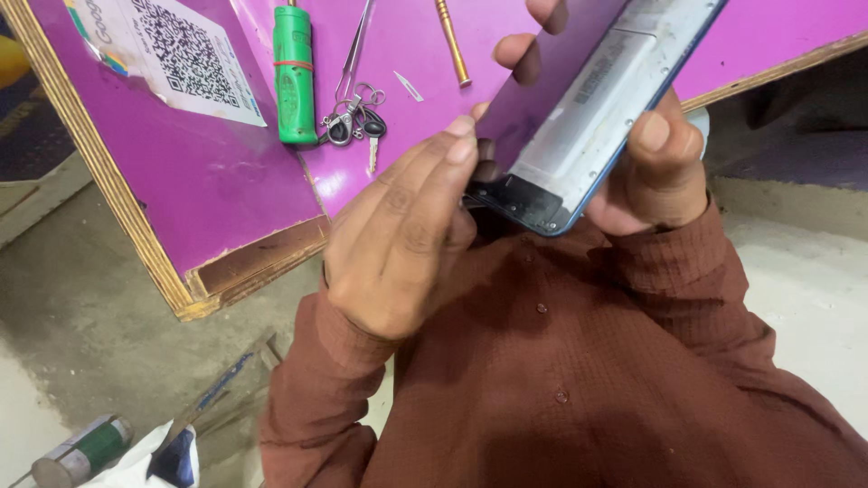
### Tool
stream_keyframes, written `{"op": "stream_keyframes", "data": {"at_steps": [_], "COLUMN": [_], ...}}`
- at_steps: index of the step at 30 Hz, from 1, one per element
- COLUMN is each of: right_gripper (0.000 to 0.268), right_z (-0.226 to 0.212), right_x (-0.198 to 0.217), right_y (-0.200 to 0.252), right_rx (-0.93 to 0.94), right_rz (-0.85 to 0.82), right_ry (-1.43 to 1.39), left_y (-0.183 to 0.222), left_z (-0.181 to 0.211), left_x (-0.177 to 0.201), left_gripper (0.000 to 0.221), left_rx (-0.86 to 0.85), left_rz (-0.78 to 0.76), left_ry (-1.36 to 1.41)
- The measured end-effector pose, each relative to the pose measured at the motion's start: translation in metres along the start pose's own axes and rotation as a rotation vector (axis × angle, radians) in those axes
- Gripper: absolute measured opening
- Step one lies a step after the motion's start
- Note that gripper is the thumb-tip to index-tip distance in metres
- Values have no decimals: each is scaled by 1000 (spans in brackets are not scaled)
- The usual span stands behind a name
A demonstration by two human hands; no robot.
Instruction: The person uses a metal prying tool to carefully separate the screen assembly from the smartphone's frame. They work along the edges to release the adhesive and then lift the screen to reveal the internal components.
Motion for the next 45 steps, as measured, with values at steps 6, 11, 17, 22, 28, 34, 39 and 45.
{"op": "stream_keyframes", "data": {"at_steps": [6,11,17,22,28,34,39,45], "right_gripper": [75,76,87,78,72,66,70,73], "right_z": [0,-2,-5,-8,-10,-12,-10,-15], "right_x": [2,-2,-1,11,15,23,25,45], "right_y": [1,4,5,18,25,28,29,54], "right_rx": [31,29,-18,2,51,46,25,52], "right_rz": [-14,0,-11,49,70,11,10,103], "right_ry": [-6,-20,-50,79,150,104,64,104], "left_y": [4,4,10,14,15,18,14,17], "left_z": [4,5,5,-5,-8,-2,-2,-3], "left_x": [-4,-5,-6,-14,-19,-15,-17,-30], "left_gripper": [35,35,40,45,43,42,44,44], "left_rx": [96,133,191,94,59,198,246,499], "left_rz": [14,7,21,90,117,122,174,208], "left_ry": [108,151,125,132,133,186,224,561]}}
Point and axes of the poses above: each hand's wrist, its own y-axis away from the middle knuckle, its own x-axis out of the back of the hand, z = x × y, the point moved 1 cm from there along -y, towards the middle knuckle, and after that the axes turned 14 degrees about x, right-handed, at the moved point
